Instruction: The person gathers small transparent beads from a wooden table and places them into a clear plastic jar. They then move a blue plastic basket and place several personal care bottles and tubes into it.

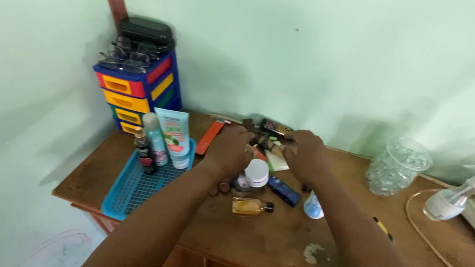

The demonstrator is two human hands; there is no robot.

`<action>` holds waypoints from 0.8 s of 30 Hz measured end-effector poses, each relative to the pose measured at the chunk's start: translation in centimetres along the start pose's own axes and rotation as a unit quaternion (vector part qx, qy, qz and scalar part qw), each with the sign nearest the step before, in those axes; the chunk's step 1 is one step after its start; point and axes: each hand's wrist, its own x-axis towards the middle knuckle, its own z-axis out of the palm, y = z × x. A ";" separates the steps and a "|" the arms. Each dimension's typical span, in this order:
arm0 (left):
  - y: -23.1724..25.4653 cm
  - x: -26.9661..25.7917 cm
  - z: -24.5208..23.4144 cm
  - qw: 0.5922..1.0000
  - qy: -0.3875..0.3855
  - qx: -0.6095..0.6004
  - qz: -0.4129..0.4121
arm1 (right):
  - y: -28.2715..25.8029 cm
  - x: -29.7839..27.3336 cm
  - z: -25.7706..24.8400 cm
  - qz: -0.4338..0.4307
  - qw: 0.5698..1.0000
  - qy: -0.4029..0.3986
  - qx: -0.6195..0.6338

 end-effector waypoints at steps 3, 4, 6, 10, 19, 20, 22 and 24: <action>1.3 1.8 1.5 0.990 -0.003 0.140 0.018 | 0.1 -1.1 -4.6 0.019 0.997 -0.051 0.056; 2.0 2.1 1.8 0.990 -0.003 0.140 0.017 | 1.4 -1.0 -4.5 0.018 0.997 -0.053 0.056; 3.0 2.5 2.0 0.986 -0.074 0.142 -0.041 | 3.8 -0.8 -4.0 0.017 0.996 -0.058 0.062; 4.1 4.5 2.8 0.991 -0.073 0.096 -0.052 | 9.7 2.2 -0.2 0.043 0.993 -0.094 0.048; 1.6 10.1 7.6 0.981 -0.149 0.074 -0.100 | 11.5 3.7 0.7 0.075 0.977 -0.196 0.035; 2.0 10.4 7.3 0.981 -0.156 0.088 -0.081 | 12.0 4.0 1.5 0.075 0.978 -0.185 0.068; 2.2 11.3 7.6 0.979 -0.162 0.103 -0.063 | 13.4 5.0 3.6 0.074 0.977 -0.174 0.100; 2.2 12.5 9.1 0.969 -0.181 0.139 -0.096 | 15.4 6.0 6.2 0.089 0.975 -0.171 0.109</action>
